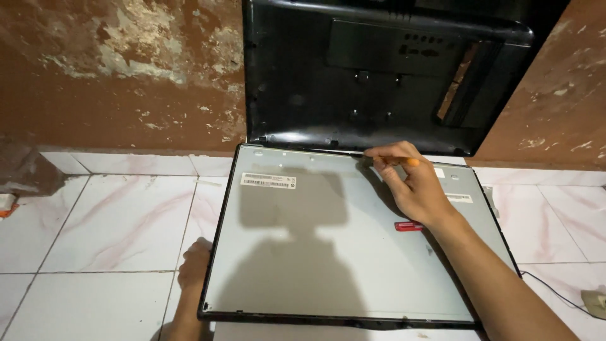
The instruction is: The person unscrews screws on the back cover of a television lying face-down on a small table using a screwdriver, then brushes dust from the internal components and panel edges with a brush, working around the opened casing.
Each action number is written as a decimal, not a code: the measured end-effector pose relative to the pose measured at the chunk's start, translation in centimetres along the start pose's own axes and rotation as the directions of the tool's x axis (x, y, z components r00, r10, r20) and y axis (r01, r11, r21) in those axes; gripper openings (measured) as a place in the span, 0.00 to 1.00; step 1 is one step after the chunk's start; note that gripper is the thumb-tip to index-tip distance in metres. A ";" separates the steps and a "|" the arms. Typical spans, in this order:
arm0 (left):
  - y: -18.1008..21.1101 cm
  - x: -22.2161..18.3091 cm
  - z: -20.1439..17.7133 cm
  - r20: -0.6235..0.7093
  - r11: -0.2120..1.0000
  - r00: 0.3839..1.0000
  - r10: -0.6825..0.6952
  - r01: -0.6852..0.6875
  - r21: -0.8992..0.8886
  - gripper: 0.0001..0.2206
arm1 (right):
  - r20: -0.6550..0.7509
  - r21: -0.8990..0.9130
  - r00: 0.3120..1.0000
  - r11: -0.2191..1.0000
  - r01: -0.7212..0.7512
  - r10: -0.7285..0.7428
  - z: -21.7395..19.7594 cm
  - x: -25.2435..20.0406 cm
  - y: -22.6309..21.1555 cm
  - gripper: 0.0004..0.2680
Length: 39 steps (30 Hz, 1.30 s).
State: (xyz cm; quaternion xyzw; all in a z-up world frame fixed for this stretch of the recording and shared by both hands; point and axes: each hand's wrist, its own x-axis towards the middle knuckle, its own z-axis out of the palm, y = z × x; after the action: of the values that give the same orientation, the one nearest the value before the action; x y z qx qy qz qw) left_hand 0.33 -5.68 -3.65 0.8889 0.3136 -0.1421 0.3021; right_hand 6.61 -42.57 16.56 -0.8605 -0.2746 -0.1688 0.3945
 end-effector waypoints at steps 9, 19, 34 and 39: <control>-4.2 2.9 0.0 0.012 0.996 0.999 0.038 -0.037 -0.075 0.37 | 0.000 0.036 1.000 0.999 -0.003 0.003 -0.2 -0.4 0.8 0.07; 1.3 -8.4 -13.7 -0.457 0.805 0.813 0.360 -0.519 -0.289 0.29 | -0.083 -0.015 0.993 0.997 0.080 -0.081 0.0 -0.2 1.3 0.07; 30.4 -4.2 -6.6 -0.010 0.309 0.316 0.949 -0.922 0.235 0.09 | -0.074 -0.184 0.983 0.971 0.151 -0.167 -0.6 -0.5 2.7 0.05; 29.7 -2.0 -5.8 -0.016 0.289 0.294 0.956 -0.926 0.244 0.09 | -0.115 -0.184 0.982 0.975 0.126 -0.149 -1.0 -0.9 4.4 0.05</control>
State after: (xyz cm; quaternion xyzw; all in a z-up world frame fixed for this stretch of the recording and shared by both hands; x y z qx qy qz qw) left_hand 18.26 -21.46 15.02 0.9345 -0.2622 0.1053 0.2164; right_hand 8.49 -46.02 14.18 -0.8583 -0.2918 -0.2743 0.3210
